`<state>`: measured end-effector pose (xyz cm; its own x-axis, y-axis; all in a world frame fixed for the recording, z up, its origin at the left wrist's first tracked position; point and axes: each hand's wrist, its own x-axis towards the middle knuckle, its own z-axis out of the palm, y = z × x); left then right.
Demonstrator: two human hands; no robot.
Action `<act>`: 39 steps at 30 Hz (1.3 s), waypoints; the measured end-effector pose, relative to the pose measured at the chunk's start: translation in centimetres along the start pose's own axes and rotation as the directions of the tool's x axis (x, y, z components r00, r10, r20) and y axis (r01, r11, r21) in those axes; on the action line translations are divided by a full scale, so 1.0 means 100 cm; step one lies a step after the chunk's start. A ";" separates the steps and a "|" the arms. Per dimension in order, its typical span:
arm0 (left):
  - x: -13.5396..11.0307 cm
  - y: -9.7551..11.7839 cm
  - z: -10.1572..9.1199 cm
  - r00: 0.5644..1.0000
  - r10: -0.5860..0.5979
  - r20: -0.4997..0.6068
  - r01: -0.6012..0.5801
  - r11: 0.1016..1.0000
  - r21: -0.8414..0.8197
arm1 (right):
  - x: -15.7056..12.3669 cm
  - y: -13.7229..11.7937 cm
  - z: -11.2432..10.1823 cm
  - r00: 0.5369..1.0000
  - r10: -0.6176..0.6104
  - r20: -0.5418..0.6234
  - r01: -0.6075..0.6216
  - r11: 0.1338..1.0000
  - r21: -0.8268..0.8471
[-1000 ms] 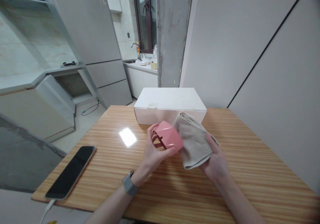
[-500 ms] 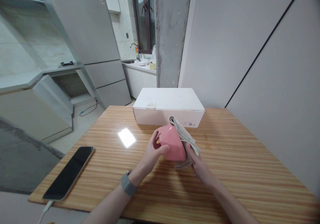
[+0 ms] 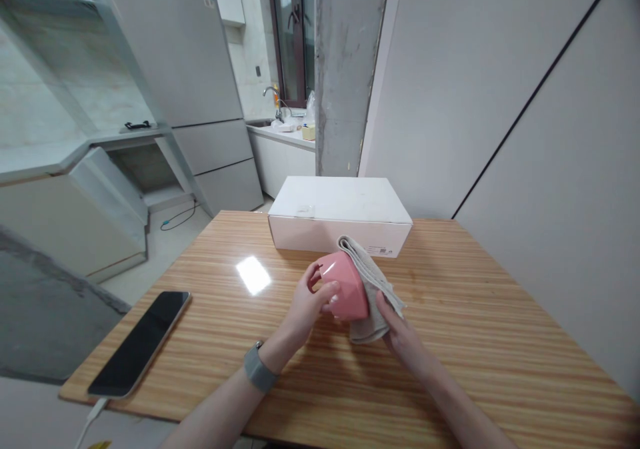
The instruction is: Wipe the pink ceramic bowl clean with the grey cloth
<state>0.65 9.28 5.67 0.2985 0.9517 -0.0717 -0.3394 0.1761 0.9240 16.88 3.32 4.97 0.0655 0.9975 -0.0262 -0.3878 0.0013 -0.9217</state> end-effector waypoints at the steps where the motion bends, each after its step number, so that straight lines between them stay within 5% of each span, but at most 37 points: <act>1: 0.000 0.000 0.000 1.000 -0.015 -0.002 0.015 1.000 -0.014 | -0.001 -0.001 -0.001 1.000 -0.003 0.004 0.003 1.000 -0.002; 6: -0.005 0.002 0.002 0.989 0.149 -0.011 -0.148 0.985 0.093 | 0.001 -0.002 0.003 0.999 -0.012 -0.037 0.014 0.998 0.060; 10: -0.011 0.005 0.002 0.938 0.340 0.064 -0.341 0.876 0.342 | 0.003 -0.008 0.012 0.995 0.087 -0.056 -0.077 0.983 0.170; 16: -0.012 0.010 -0.004 0.685 0.642 0.343 -0.677 0.389 0.625 | 0.005 -0.027 0.018 0.974 0.191 -0.123 -0.147 0.943 0.300; 19: -0.012 0.012 -0.004 0.587 0.697 0.413 -0.756 0.288 0.588 | 0.009 -0.031 0.018 0.962 0.200 -0.186 -0.122 0.924 0.364; 21: -0.015 0.013 -0.002 0.617 0.679 0.398 -0.755 0.369 0.542 | 0.010 -0.030 0.019 0.961 0.174 -0.215 -0.085 0.925 0.371; 25: -0.021 0.011 0.005 0.799 0.498 0.337 -0.601 0.673 0.431 | 0.010 -0.020 0.020 0.989 0.075 -0.127 -0.038 0.962 0.272; 27: -0.022 0.009 0.006 0.845 0.432 0.314 -0.531 0.748 0.398 | 0.010 -0.015 0.020 0.996 0.063 -0.067 -0.046 0.972 0.232; 30: -0.021 0.007 0.006 0.860 0.421 0.289 -0.509 0.749 0.423 | 0.011 -0.012 0.017 0.995 0.084 -0.047 -0.071 0.970 0.234; 36: -0.019 0.012 0.003 0.810 0.480 0.338 -0.585 0.614 0.530 | 0.010 -0.018 0.015 0.995 0.099 -0.013 -0.091 0.960 0.266; 39: -0.020 0.016 0.004 0.825 0.472 0.310 -0.563 0.637 0.527 | 0.008 -0.020 0.016 0.995 0.104 0.001 -0.100 0.960 0.261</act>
<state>-0.14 7.55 7.41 0.3626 0.7904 0.4938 0.0863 -0.5561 0.8266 16.27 4.25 7.39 0.0241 0.9923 -0.1211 -0.6186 -0.0804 -0.7815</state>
